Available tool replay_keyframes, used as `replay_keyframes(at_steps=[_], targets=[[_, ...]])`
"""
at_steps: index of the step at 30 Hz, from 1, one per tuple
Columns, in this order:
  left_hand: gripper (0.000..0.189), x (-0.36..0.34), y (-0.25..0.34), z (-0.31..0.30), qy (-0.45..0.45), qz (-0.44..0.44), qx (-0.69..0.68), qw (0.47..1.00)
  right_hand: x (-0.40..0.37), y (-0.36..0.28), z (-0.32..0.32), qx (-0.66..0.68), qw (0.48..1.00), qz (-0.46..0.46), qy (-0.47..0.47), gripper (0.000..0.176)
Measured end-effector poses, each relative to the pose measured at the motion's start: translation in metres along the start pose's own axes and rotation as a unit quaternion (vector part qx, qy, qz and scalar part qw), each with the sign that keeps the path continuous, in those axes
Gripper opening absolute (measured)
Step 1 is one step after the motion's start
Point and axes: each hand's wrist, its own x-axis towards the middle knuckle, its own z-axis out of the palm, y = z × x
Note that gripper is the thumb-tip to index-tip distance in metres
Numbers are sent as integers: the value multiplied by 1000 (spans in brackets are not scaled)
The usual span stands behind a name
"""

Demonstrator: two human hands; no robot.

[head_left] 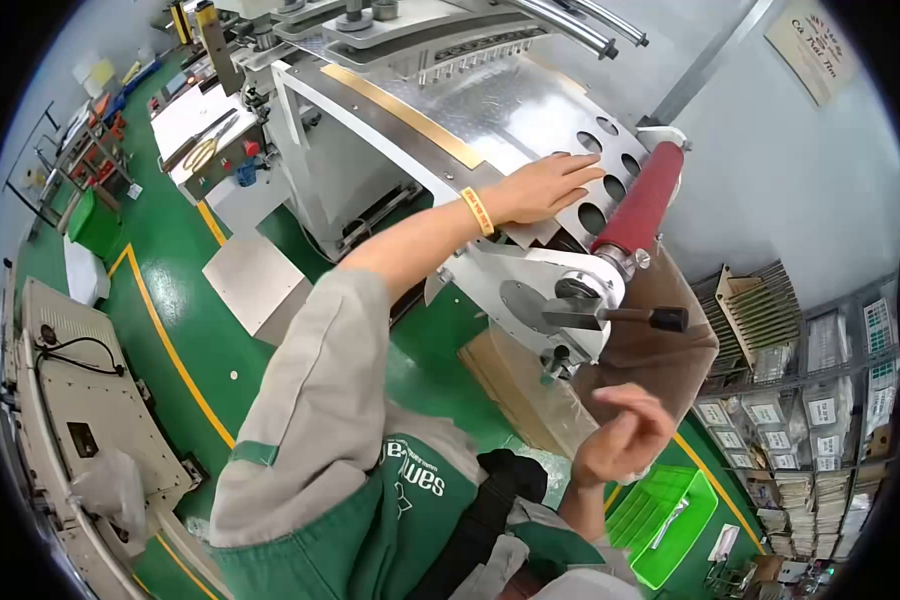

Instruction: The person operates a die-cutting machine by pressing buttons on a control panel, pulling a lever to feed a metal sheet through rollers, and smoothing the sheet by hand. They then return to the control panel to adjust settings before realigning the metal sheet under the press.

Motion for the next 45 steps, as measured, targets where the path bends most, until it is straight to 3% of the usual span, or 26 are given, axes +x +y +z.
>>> replay_keyframes(at_steps=[1, 2, 3, 5, 6, 7, 9, 10, 11, 13, 15, 17, 20, 22, 25, 27, 29, 31, 33, 36, 39, 45], targets=[[36, -6, 8, -4, 52, -30, -27, 998, -19, -7, 13, -17, 995, 41, -89, 22], [35, -15, 17, -7, 130, -72, -57, 987, -29, -22, 28, -96, 949, 214, -211, 14], [34, -28, 34, -26, 187, -85, -115, 972, -55, -12, 43, -7, 887, 356, -293, 18], [34, -74, 61, -64, 218, -134, -178, 950, -136, 17, 45, 62, 729, 481, -482, 30], [33, -107, 68, -82, 214, -149, -191, 946, -158, 15, 53, 74, 722, 466, -506, 35], [31, -145, 74, -96, 206, -168, -206, 942, -166, 10, 67, 121, 717, 487, -485, 38], [28, -242, 61, -118, 137, -233, -187, 945, -163, -11, 105, 51, 680, 556, -475, 38], [26, -288, 56, -128, 132, -311, -222, 915, -151, -34, 127, 11, 633, 626, -456, 37], [26, -338, 45, -135, 132, -368, -163, 906, -141, -52, 149, -31, 581, 689, -432, 36], [29, -407, 34, -172, 54, -516, -173, 837, -150, -58, 163, 2, 576, 708, -407, 35], [31, -442, 20, -199, 5, -591, -126, 797, -166, -61, 165, 33, 568, 726, -385, 34], [32, -458, -2, -207, 39, -556, -164, 814, -186, -71, 177, 73, 556, 748, -356, 33], [33, -404, -19, -226, 62, -493, -210, 842, -165, -37, 227, 41, 711, 629, -311, 33], [31, -367, -33, -231, 83, -409, -191, 889, -125, -5, 275, 75, 745, 619, -238, 38], [30, -314, -43, -247, 106, -319, -148, 930, -75, 96, 333, 287, 734, 615, -39, 49], [31, -290, -56, -252, 98, -270, -109, 952, -29, 160, 364, 442, 704, 552, 73, 52], [34, -265, -69, -262, 85, -211, -62, 972, 24, 204, 384, 564, 624, 506, 191, 50], [37, -246, -89, -265, 78, -152, -18, 985, 68, 229, 399, 616, 626, 405, 255, 46], [40, -224, -114, -262, 61, -95, 41, 993, 105, 252, 411, 668, 612, 301, 297, 43], [61, -193, -146, -255, -18, -70, 70, 995, 135, 283, 423, 674, 606, 270, 325, 43], [78, -170, -167, -251, -87, -48, 85, 991, 148, 313, 428, 650, 610, 291, 348, 43], [71, -174, -188, -238, -114, -31, 95, 988, 158, 340, 437, 606, 626, 339, 355, 43]])
